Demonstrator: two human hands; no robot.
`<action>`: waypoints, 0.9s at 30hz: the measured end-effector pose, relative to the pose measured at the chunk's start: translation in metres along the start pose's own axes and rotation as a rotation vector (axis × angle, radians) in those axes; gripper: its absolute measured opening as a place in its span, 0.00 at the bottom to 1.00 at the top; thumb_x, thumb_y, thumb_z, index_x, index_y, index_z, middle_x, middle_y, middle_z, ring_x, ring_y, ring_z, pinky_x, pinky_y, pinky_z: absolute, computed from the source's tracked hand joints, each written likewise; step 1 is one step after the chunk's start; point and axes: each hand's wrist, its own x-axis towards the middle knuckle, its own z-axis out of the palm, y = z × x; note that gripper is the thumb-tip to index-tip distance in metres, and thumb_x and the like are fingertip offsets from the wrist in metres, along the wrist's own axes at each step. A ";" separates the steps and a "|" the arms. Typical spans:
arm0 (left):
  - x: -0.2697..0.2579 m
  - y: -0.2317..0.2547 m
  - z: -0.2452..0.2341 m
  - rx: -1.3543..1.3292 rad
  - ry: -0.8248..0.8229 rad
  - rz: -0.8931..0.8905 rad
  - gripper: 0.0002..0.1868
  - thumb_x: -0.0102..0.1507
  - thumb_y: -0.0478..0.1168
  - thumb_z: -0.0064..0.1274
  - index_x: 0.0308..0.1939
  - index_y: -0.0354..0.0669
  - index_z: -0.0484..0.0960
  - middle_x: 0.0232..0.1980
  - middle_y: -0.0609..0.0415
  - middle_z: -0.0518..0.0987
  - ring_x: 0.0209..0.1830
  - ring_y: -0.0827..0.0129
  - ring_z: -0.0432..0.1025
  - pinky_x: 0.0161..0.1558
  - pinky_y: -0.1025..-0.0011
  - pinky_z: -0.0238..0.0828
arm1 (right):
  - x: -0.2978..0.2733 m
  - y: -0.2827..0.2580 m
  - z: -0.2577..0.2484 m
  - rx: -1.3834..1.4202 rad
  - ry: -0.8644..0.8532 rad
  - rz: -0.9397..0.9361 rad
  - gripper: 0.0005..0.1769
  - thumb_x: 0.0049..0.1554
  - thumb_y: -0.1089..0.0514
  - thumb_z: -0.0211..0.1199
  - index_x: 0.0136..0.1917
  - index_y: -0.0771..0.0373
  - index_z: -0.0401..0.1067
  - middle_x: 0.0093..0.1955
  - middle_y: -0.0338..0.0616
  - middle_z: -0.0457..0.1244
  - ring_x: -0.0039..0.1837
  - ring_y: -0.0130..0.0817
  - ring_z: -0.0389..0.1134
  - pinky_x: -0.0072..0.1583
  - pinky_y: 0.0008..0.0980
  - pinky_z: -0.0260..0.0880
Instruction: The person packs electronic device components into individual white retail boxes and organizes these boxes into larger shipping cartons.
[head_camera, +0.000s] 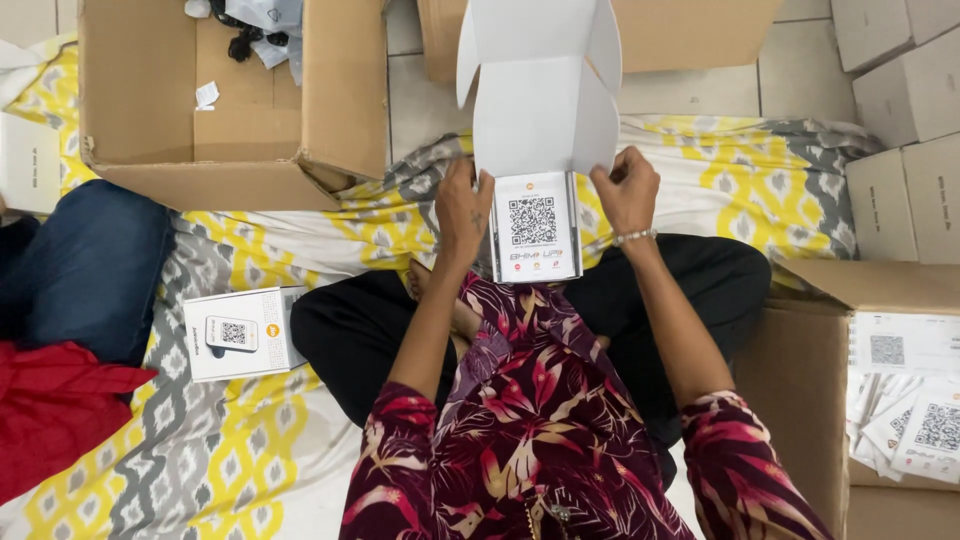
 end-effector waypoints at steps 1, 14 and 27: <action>-0.012 -0.004 0.000 -0.040 -0.003 -0.007 0.11 0.65 0.40 0.53 0.41 0.34 0.79 0.41 0.42 0.80 0.34 0.56 0.77 0.36 0.62 0.73 | -0.013 -0.001 -0.005 -0.060 -0.032 0.056 0.13 0.54 0.62 0.70 0.36 0.71 0.69 0.32 0.49 0.67 0.34 0.37 0.68 0.38 0.34 0.69; -0.091 0.005 -0.005 -0.157 0.029 0.040 0.19 0.57 0.31 0.58 0.53 0.32 0.80 0.53 0.44 0.80 0.46 0.51 0.79 0.46 0.61 0.76 | -0.083 -0.011 0.015 -0.014 0.046 -0.059 0.07 0.56 0.66 0.66 0.46 0.72 0.72 0.40 0.58 0.69 0.42 0.51 0.74 0.42 0.41 0.72; -0.094 -0.027 -0.002 -0.081 -0.252 -0.084 0.35 0.59 0.36 0.58 0.71 0.39 0.67 0.58 0.36 0.77 0.56 0.47 0.75 0.54 0.58 0.75 | -0.092 -0.008 -0.002 -0.143 -0.128 -0.146 0.21 0.58 0.57 0.66 0.61 0.70 0.70 0.50 0.60 0.70 0.51 0.56 0.73 0.49 0.44 0.75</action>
